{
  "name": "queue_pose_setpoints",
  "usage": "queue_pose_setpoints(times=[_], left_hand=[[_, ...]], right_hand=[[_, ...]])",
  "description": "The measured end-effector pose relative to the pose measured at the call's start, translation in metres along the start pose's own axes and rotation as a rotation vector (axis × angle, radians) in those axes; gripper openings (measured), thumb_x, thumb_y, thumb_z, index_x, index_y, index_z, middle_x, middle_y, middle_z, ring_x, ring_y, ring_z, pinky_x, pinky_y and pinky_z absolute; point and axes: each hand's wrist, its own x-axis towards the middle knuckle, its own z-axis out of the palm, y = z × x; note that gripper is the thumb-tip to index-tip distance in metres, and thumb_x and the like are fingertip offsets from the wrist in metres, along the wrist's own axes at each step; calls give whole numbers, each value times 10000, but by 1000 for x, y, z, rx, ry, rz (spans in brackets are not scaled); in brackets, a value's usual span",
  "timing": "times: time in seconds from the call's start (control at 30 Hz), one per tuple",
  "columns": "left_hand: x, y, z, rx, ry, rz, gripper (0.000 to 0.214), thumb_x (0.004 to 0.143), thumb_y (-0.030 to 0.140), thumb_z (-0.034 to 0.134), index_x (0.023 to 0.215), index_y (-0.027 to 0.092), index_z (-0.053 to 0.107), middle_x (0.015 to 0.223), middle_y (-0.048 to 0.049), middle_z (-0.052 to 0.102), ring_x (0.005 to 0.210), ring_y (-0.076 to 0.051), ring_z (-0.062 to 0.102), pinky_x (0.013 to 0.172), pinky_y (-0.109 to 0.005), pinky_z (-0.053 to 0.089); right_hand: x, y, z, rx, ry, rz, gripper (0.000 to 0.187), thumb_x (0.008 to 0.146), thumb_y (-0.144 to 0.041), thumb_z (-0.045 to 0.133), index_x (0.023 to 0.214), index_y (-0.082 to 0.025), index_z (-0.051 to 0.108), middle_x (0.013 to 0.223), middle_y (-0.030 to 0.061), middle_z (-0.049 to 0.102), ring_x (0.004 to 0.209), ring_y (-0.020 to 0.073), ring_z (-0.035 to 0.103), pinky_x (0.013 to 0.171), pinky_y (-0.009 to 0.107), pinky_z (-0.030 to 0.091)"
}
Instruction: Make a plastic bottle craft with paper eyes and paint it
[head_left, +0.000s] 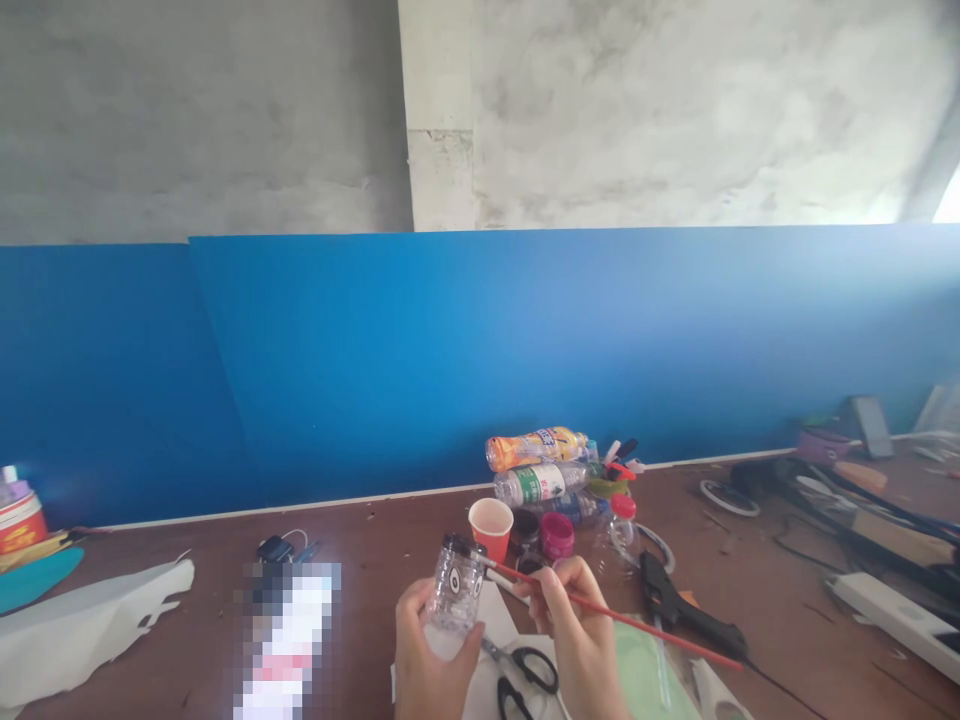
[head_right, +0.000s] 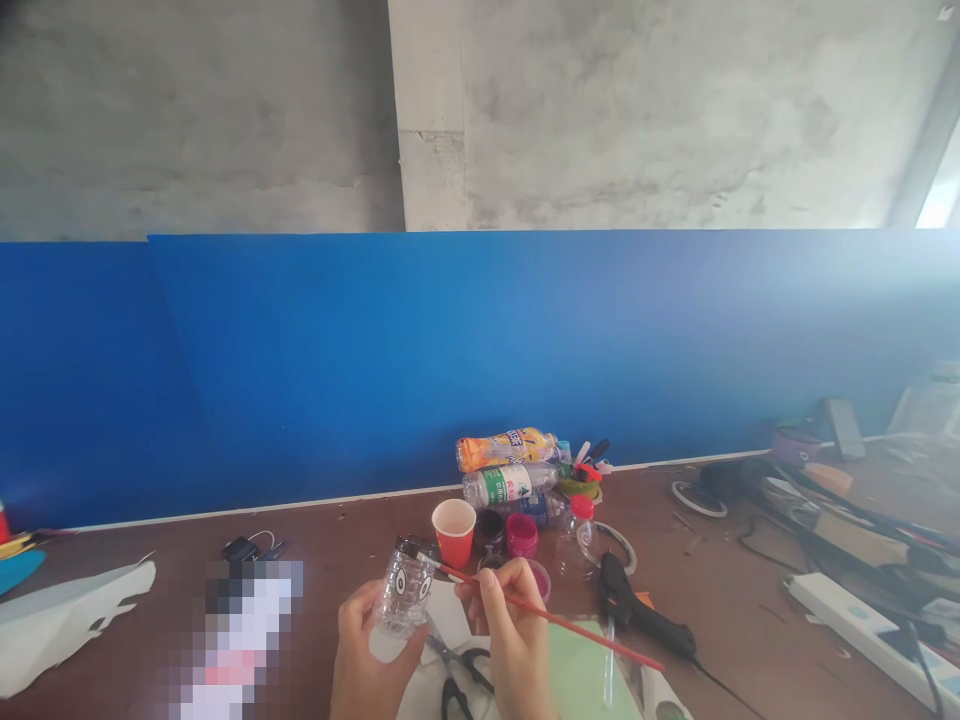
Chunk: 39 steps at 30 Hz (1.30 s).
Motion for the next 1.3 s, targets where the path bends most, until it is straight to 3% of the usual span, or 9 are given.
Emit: queue_pose_setpoints(times=[0.3,0.63,1.3], left_hand=[[0,4,0,-15,4,-13,461,581,346,672,987,190,517,1066,-84,561,1028,-290,571,943,-477,455],[-1,8,0,-71,10,-27,455,570,333,675,972,190,517,1062,-82,567,1041,-285,573,934,-454,470],[-3,9,-2,-145,-30,-207,537,545,384,695,1008,196,499,1044,-85,587,998,-286,616,930,-450,467]], right_hand=[[3,1,0,-29,-11,-16,343,780,-442,656,640,-211,444,534,-15,575,474,93,444,441,190,336],[6,1,-3,6,24,47,388,717,-477,706,628,-213,435,559,1,612,469,103,446,438,202,322],[19,5,-14,130,-4,142,300,767,-391,684,661,-218,463,532,-37,545,496,114,459,467,215,330]])
